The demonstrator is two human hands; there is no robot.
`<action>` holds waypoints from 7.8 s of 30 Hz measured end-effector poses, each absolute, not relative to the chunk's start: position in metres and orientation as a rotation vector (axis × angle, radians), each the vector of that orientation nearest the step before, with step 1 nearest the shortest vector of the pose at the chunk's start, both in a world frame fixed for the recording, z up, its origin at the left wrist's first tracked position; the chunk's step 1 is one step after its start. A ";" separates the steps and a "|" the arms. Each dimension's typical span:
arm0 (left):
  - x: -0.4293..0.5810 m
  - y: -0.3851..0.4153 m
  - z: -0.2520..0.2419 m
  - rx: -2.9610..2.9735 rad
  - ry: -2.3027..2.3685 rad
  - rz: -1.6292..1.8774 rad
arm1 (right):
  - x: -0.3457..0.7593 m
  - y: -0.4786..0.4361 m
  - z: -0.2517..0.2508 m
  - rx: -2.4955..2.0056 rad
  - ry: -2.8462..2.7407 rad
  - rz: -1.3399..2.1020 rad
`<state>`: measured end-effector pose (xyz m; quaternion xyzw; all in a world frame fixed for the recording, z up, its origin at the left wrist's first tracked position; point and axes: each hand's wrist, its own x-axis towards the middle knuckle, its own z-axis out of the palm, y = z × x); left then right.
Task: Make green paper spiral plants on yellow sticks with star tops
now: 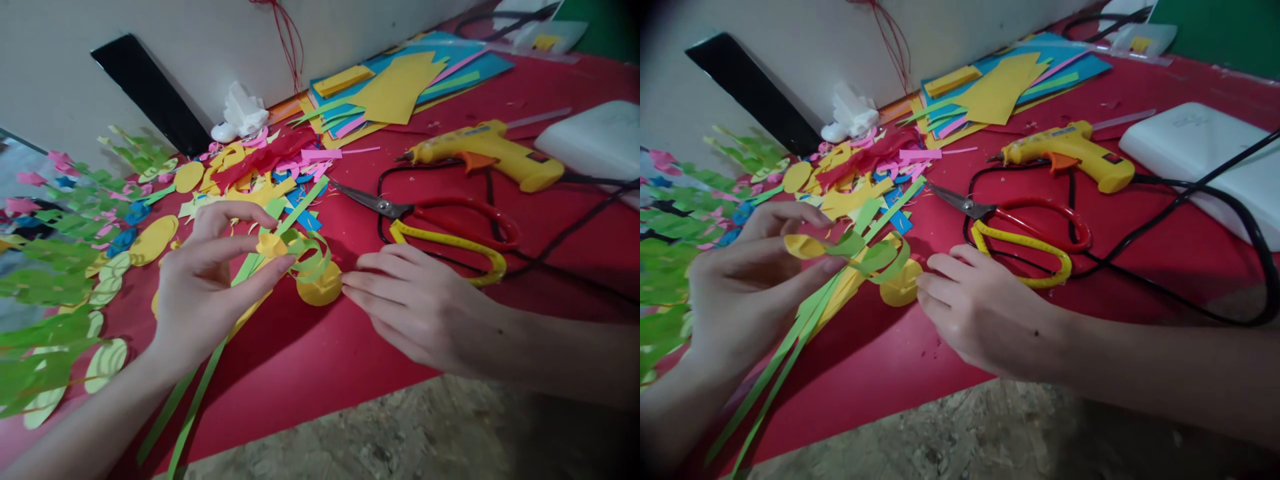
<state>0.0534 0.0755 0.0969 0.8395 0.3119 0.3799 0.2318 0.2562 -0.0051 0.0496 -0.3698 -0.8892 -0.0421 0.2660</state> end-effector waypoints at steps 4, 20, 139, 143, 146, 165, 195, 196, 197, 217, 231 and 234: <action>0.053 0.074 0.097 2.301 0.853 1.025 | 0.255 -0.005 0.049 -0.997 -2.416 -0.138; 0.054 0.073 0.097 2.307 0.850 1.015 | 0.257 -0.004 0.047 -0.963 -2.454 -0.121; 0.053 0.065 0.069 1.989 1.090 0.560 | 0.229 0.036 0.068 -1.116 -1.762 0.646; 0.053 0.065 0.069 1.990 1.100 0.554 | 0.229 0.036 0.067 -1.117 -1.760 0.649; 0.053 0.065 0.068 1.991 1.101 0.540 | 0.230 0.036 0.066 -1.112 -1.779 0.661; 0.055 0.064 0.068 2.017 1.118 0.533 | 0.231 0.034 0.065 -1.105 -1.780 0.681; 0.049 0.066 0.066 2.164 1.002 0.755 | 0.227 0.032 0.064 -1.158 -1.750 0.709; 0.049 0.065 0.067 2.160 0.996 0.773 | 0.226 0.032 0.065 -1.171 -1.752 0.713; 0.048 0.065 0.067 2.161 0.987 0.788 | 0.226 0.032 0.065 -1.184 -1.755 0.711; 0.047 0.064 0.066 2.179 0.953 0.730 | 0.225 0.030 0.065 -1.183 -1.665 0.870; 0.048 0.064 0.070 2.166 1.035 0.661 | 0.241 0.016 0.056 -1.311 -1.723 0.837; 0.049 0.065 0.072 2.213 1.043 0.631 | 0.241 0.014 0.056 -1.318 -1.750 0.889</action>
